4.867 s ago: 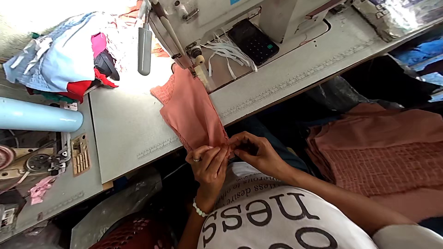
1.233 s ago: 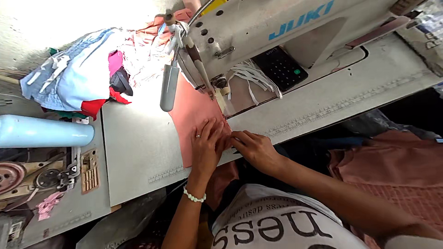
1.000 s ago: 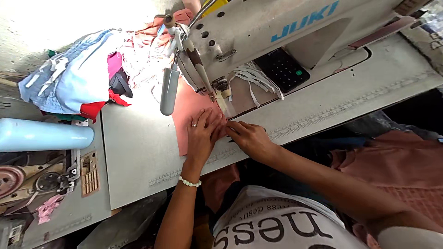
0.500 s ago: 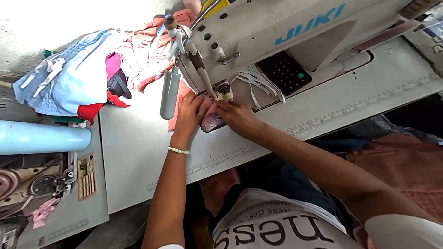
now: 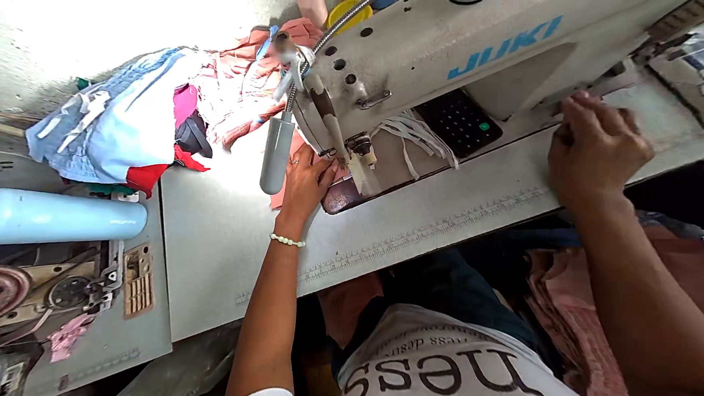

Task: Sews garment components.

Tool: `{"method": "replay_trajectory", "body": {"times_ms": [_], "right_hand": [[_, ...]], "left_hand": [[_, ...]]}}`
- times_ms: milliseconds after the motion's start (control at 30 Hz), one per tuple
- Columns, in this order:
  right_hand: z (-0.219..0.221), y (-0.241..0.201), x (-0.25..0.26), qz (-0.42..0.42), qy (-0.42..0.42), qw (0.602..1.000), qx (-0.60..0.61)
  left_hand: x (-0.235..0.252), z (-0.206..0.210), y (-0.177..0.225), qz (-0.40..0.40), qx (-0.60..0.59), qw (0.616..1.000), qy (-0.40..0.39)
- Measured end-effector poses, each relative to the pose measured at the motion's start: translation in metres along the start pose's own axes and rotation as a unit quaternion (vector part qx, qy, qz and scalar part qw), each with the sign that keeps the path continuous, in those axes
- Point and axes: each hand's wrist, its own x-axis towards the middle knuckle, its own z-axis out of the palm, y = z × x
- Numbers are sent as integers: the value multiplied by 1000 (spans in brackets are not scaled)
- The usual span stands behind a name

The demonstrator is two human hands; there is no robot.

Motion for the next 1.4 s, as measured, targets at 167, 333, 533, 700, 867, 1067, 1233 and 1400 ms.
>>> {"method": "replay_trajectory", "body": {"times_ms": [167,333,533,700,867,1067,1233,1400], "right_hand": [[2,-5,-2,-4,41,999,0],[2,-2,-4,-14,55,998,36],[-5,-6,-12,39,42,995,77],[-11,-26,-22,71,-24,990,116],[-2,-69,-45,-12,-108,982,153],[24,-149,-72,-171,-177,935,253],[40,-210,-56,-235,-259,893,284],[43,-234,-37,-265,-251,908,208]], "left_hand": [[-6,2,8,-30,-3,1000,0],[8,0,4,-66,-5,998,-10],[22,-14,17,-103,29,994,-19],[15,-36,33,-96,18,995,2],[-10,-18,-2,-131,-21,988,75],[-70,-41,-20,-249,5,965,84],[-106,-29,26,-250,-116,952,129],[-112,-19,53,-257,-161,938,168]]}}
